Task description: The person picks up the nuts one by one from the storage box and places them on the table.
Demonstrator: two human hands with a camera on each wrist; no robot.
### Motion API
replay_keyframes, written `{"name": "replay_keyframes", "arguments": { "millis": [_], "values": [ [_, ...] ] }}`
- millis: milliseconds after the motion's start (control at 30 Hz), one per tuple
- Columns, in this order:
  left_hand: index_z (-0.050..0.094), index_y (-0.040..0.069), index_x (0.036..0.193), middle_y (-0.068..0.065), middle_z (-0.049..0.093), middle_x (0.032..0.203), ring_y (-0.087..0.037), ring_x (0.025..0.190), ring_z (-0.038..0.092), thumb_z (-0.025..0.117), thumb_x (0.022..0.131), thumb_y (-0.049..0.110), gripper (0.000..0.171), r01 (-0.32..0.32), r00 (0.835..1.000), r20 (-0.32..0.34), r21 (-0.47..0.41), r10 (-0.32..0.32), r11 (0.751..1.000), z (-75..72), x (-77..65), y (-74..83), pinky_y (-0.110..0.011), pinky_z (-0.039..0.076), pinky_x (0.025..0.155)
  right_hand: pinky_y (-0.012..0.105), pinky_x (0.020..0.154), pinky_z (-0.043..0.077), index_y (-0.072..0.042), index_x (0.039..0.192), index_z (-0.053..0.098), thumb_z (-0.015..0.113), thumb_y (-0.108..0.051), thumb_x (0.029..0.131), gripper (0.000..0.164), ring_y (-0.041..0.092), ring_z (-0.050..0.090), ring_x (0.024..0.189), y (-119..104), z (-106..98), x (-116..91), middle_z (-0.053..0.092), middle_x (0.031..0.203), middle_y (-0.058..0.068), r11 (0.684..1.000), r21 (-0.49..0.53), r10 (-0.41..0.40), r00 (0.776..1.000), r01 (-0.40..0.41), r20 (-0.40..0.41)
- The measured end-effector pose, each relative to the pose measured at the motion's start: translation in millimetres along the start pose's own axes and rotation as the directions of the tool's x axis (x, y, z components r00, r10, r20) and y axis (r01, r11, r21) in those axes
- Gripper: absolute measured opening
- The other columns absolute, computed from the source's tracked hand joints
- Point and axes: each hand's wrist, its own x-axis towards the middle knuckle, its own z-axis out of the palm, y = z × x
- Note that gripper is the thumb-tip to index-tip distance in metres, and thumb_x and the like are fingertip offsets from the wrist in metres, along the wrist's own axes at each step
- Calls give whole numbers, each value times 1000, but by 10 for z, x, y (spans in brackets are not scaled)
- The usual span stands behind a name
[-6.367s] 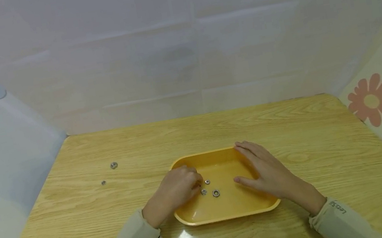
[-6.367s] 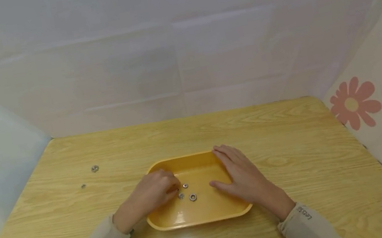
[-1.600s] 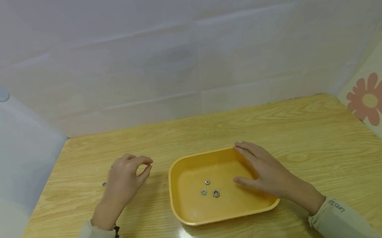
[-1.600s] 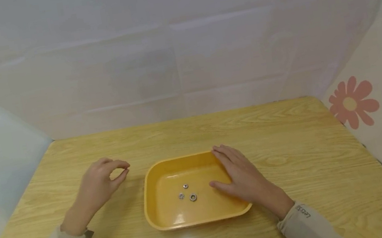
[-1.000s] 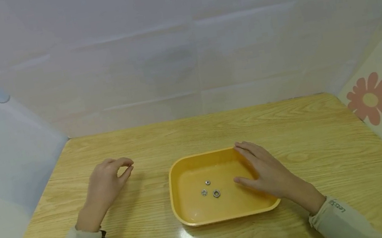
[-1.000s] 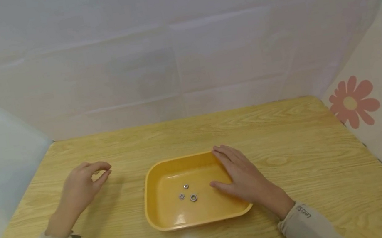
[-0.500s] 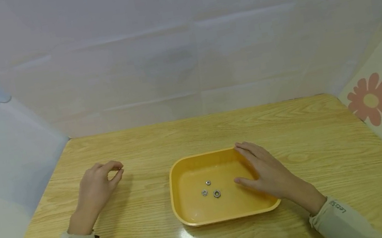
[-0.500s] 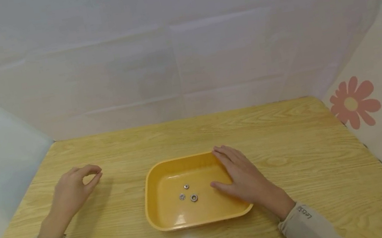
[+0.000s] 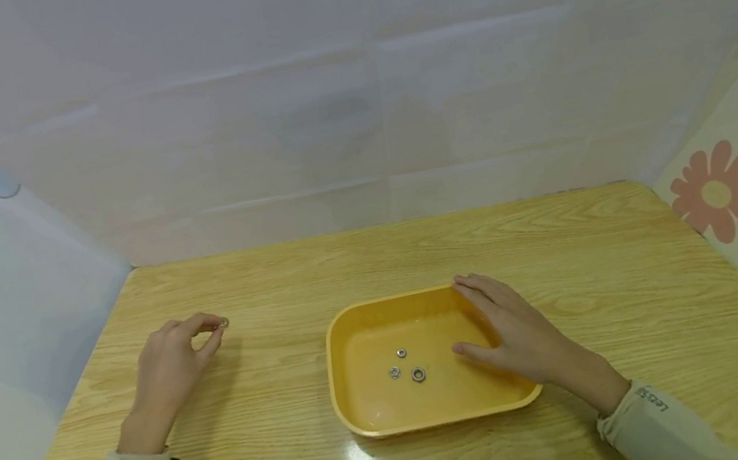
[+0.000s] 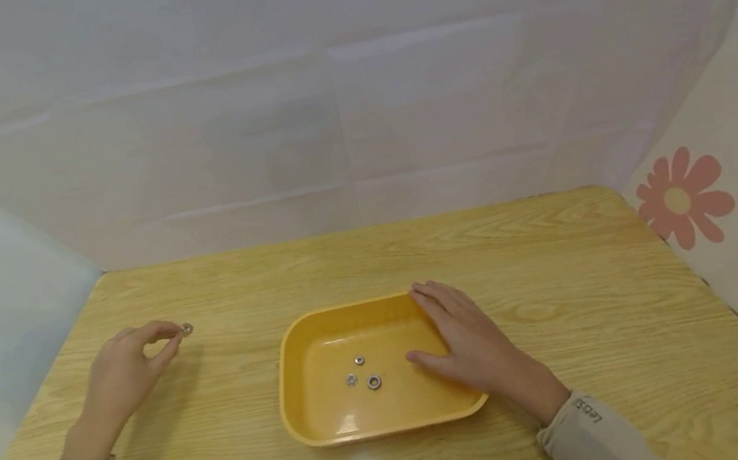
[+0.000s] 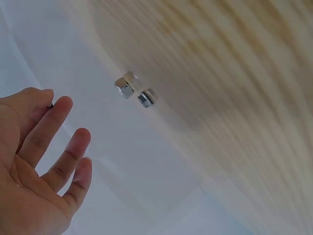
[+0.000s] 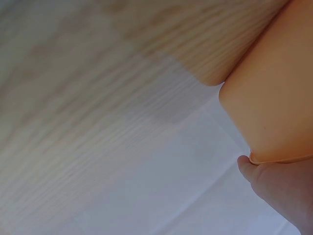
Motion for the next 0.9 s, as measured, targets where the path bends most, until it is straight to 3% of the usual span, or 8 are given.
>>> {"name": "replay_keyframes", "arguments": {
  "millis": [133,367,500,600,767,900],
  "values": [
    [75,9,97,-11,77,89,-9,49,31,79,83,10,15,16,1000,13,7,-16,1000,-11,-6,-46,-21,20,43,59,116,29,1,150,38,76,-43,85,87,38,32,145,-5,-7,1,36,156,16,1000,-1,1,1000,-1,-1],
    [75,6,99,-15,76,91,-13,51,34,76,86,10,14,66,996,62,6,-66,998,-41,7,-125,-22,21,43,58,117,29,1,150,38,77,-42,85,87,38,32,145,-13,-12,4,37,156,16,1000,2,5,1000,-5,1],
    [74,5,98,-16,76,91,-22,54,48,75,87,10,13,86,993,86,4,-86,996,-55,7,-183,-23,26,44,58,116,29,1,149,38,77,-42,85,87,37,32,145,-12,-9,6,37,156,16,1000,8,1,1000,-1,0],
    [74,4,99,-16,75,91,-32,69,60,74,87,10,13,104,989,104,0,-103,995,-54,4,-228,-27,35,47,58,116,29,1,149,38,77,-42,84,87,37,32,145,-11,-8,7,37,156,16,1000,13,-3,1000,3,-3],
    [74,2,101,-17,73,90,-37,83,61,69,90,10,13,164,971,178,-22,-158,986,-39,15,-293,-41,48,57,58,117,29,0,150,38,77,-43,85,88,37,32,145,-8,-7,4,36,156,16,1000,10,1,1000,-1,-1],
    [73,-1,101,-18,71,89,-38,87,61,66,92,8,14,198,955,232,-47,-182,979,-31,30,-332,-48,50,67,58,117,29,0,150,38,77,-44,85,87,38,31,145,-6,-4,-4,36,156,16,1000,10,6,1000,-6,4]
  ]
}}
